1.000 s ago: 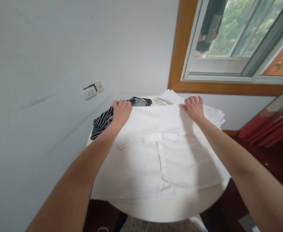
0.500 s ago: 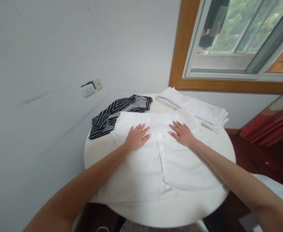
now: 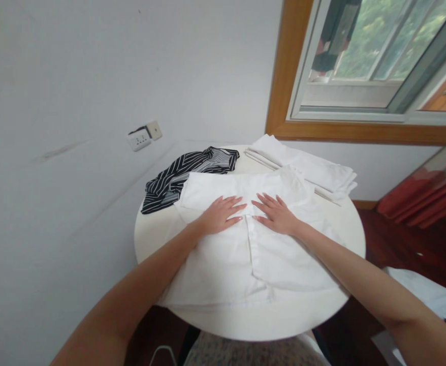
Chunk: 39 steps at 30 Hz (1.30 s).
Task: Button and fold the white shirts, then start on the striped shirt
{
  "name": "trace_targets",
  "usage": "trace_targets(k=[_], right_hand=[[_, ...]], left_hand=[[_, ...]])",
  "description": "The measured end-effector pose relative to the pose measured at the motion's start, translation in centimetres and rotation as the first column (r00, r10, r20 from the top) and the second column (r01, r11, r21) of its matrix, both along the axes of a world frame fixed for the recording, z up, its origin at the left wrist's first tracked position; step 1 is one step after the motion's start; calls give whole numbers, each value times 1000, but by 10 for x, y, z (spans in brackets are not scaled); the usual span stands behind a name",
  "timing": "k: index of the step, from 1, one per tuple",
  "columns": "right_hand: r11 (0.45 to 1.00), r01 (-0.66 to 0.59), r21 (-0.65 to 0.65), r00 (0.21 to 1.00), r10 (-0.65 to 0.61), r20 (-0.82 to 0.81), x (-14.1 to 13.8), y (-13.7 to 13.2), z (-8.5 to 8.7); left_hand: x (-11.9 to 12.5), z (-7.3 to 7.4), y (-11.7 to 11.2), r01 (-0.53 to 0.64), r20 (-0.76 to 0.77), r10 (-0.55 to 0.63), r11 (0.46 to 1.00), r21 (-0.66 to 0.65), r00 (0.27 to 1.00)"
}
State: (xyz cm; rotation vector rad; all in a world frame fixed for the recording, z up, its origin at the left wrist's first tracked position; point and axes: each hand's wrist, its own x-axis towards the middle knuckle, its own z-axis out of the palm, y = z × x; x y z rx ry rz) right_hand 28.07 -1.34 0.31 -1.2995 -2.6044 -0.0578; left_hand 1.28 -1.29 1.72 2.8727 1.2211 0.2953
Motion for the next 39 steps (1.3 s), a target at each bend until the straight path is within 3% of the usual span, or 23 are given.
trace_targets(k=[5,11,15,19,23,25,31,36,39], right_hand=[[999,-49,-2,999,49,5,14,2,-3],[995,-88,43,996,89,-28,46,-11,-7],[995,-103,12,992,104,-69,72,-28,-4],[980,-138,-144,982,116,-150,87,-48,21],[914,-245,-323,964,193,-184,83,-84,57],[883,-294,-366,955,256,-152,79,-106,65],[916,-254,-311,964,265,-9,76,-146,53],[953,-223,-205,971,236,40,67,-147,41],[975,-181,-131,980,190,61,62,-147,36]], left_hand=[[-11,-3,-4,-1,-24,1,1000,11,1000],[-32,-5,-24,-29,-47,33,996,86,998],[-38,6,-46,-35,-49,45,982,186,998],[-24,28,-75,-21,-47,31,981,193,998],[-6,42,-111,38,4,-38,999,-21,999],[-2,44,-130,71,-2,-71,993,-97,997],[6,37,-169,92,-135,-101,993,-75,986],[18,21,-174,63,-246,-54,998,29,968],[20,22,-172,45,-272,-29,998,50,962]])
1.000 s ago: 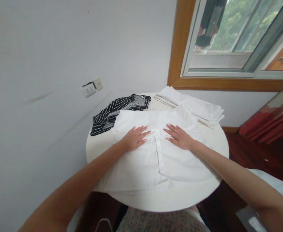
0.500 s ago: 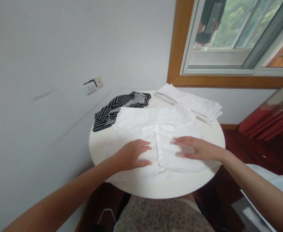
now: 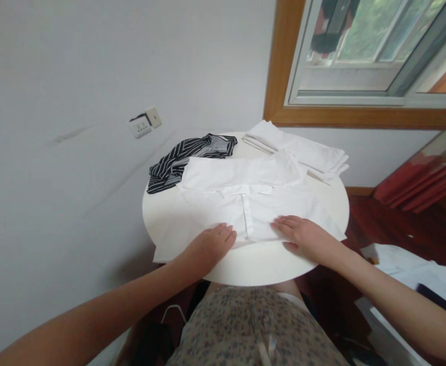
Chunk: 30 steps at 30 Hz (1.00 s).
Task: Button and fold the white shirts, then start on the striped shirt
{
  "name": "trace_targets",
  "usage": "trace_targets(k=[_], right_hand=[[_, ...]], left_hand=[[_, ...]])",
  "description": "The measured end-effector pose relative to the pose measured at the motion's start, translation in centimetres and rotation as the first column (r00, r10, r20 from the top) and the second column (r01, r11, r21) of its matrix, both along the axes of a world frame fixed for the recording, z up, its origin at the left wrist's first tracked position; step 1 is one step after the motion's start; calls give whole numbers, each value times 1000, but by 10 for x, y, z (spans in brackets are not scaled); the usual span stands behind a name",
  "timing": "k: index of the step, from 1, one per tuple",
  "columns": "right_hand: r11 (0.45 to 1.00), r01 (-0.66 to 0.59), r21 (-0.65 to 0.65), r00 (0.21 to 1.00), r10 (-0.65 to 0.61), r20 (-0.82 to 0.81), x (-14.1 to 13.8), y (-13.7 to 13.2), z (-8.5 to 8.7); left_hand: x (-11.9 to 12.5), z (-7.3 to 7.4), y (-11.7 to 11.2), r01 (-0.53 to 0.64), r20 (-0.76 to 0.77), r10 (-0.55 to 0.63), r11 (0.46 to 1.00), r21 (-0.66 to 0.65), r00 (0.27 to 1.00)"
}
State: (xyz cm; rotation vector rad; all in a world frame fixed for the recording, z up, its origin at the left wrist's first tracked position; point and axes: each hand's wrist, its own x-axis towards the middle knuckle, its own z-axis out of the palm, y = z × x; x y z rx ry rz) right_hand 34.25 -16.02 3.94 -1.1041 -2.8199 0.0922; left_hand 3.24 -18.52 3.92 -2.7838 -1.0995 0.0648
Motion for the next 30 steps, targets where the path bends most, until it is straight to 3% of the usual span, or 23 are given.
trace_targets(k=[4,8,12,15,17,19,21,23,26,29,30], right_hand=[[993,112,30,994,-112,6,14,-2,-1],[951,306,48,951,-308,34,58,-6,0],[871,472,137,875,-482,49,99,-6,6],[816,537,213,837,-547,-13,109,3,23],[753,594,282,793,-608,-47,105,19,41],[680,651,337,736,-675,-60,95,46,63],[655,671,347,713,-698,-62,81,82,80],[640,697,323,689,-723,-55,63,126,89],[612,740,280,645,-763,-39,34,186,78],[554,785,277,591,-804,-67,10,224,44],[550,785,284,591,-802,-81,5,231,31]], left_hand=[[-12,19,3,-155,3,155,985,-70,988],[-46,40,-1,-367,20,369,928,-60,929],[-89,47,-3,-534,154,530,845,-14,834],[-109,51,11,-611,309,595,790,-55,742],[-113,57,31,-631,435,606,769,-105,666],[-111,67,59,-676,550,634,719,-161,544],[-106,78,96,-725,626,678,642,-250,385],[-100,83,138,-739,685,674,605,-296,277],[-96,72,199,-801,671,702,532,-274,237],[-96,42,240,-884,540,794,432,-177,280],[-98,30,248,-893,490,816,424,-149,305]])
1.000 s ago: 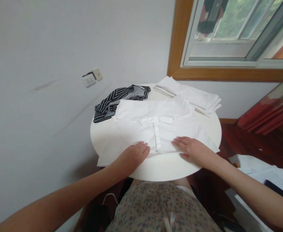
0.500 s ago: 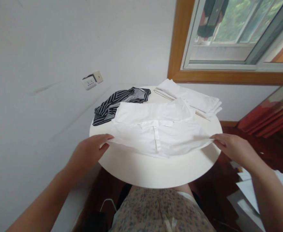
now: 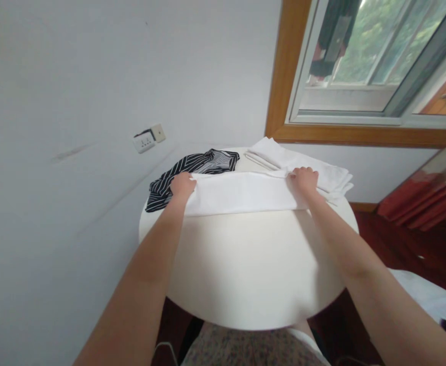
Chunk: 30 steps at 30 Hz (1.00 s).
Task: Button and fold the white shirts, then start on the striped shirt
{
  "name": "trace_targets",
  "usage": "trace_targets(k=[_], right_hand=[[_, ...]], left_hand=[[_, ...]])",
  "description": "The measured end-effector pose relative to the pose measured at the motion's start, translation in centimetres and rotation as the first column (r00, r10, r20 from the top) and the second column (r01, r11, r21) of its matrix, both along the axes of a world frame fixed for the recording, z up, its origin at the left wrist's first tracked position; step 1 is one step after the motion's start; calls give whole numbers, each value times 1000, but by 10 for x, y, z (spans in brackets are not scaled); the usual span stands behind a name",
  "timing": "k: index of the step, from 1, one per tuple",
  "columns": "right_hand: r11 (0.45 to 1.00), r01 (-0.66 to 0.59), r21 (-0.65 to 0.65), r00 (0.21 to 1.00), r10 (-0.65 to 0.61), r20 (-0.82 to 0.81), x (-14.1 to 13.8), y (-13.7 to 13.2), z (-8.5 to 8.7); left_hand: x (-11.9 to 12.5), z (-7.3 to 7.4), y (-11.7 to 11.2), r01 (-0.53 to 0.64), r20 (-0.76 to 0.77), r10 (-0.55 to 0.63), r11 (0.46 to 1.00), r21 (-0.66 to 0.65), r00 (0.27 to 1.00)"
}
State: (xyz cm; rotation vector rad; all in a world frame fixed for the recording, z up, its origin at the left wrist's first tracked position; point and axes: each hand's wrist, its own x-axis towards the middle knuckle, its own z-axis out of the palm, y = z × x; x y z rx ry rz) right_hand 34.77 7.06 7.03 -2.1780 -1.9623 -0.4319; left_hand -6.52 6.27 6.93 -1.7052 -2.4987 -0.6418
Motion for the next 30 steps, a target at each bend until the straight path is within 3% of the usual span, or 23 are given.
trace_targets(k=[3,6,11,15,18,21,23,25,28,30], right_hand=[[996,19,86,999,-17,-35,-4,10,-34],[987,0,160,997,13,-79,4,13,-52],[958,0,285,991,39,-131,10,16,-52],[912,-156,380,977,199,-76,-13,5,-37],[884,-381,273,912,407,-45,-50,-14,-29],[847,-527,78,840,532,-108,-88,-33,-33],[839,-543,-35,832,532,-155,-103,-40,-41],[846,-518,-123,850,494,-183,-107,-42,-49],[868,-459,-191,885,426,-188,-103,-40,-56],[876,-437,-202,895,402,-192,-100,-38,-57]], left_hand=[[-6,-28,11,24,-79,-25,1000,-13,997],[-16,-38,13,23,-67,-22,1000,15,997],[-31,-28,13,59,22,-59,998,-32,998],[-19,-8,-3,69,-37,-68,998,3,997],[17,7,-22,168,-209,-132,972,166,969],[67,5,-40,425,-286,-366,887,180,885],[98,-8,-49,577,-282,-530,808,117,800],[119,-27,-55,650,-269,-617,758,50,740],[130,-52,-55,669,-231,-658,742,-38,717],[127,-60,-52,663,-205,-664,744,-81,719]])
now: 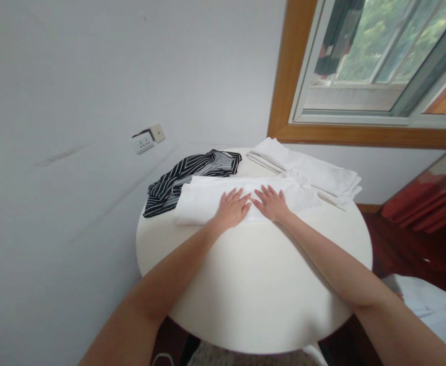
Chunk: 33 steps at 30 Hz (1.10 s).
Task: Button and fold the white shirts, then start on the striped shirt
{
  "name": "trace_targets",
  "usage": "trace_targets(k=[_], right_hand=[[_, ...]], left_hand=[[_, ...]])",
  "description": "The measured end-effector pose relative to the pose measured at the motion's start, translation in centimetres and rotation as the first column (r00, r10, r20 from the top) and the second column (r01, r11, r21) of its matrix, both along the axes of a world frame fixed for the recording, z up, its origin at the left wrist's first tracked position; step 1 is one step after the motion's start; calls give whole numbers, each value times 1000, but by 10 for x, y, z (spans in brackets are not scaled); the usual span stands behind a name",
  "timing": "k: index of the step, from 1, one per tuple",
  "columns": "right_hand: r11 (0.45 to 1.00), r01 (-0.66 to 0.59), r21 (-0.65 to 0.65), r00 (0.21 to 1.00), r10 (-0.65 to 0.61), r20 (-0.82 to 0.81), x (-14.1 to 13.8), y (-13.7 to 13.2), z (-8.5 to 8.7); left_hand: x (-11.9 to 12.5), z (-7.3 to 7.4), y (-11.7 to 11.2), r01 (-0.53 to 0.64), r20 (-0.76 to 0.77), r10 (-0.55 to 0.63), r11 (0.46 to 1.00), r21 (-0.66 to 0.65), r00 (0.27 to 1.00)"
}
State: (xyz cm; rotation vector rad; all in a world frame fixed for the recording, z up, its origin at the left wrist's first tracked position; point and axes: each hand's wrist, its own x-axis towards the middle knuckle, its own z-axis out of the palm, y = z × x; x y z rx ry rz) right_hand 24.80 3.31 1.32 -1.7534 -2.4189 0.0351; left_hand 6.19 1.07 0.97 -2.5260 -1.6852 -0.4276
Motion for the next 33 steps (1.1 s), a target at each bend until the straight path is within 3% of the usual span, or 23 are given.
trace_targets(k=[10,13,16,19,22,28,33], right_hand=[[998,49,-34,998,-50,-39,5,4,0],[993,80,91,996,-76,-44,3,-2,4],[961,8,275,999,2,-35,0,-6,8],[985,-84,154,996,87,-13,-1,-3,7],[995,-93,24,995,94,-24,0,2,2],[994,-96,47,995,98,-34,1,4,-1],[994,-106,32,994,107,-38,3,6,-1]], left_hand=[[-12,-1,13,-28,-12,27,996,-84,1000],[-12,-1,13,-21,-10,20,995,-93,1000],[-12,0,13,-15,-5,15,996,-92,1000],[-13,0,14,-16,-4,16,997,-80,1000],[-13,-2,13,-13,-13,13,997,-72,1000],[-13,-4,16,-2,-26,1,998,-66,1000],[-43,-5,40,-78,-48,73,992,-104,996]])
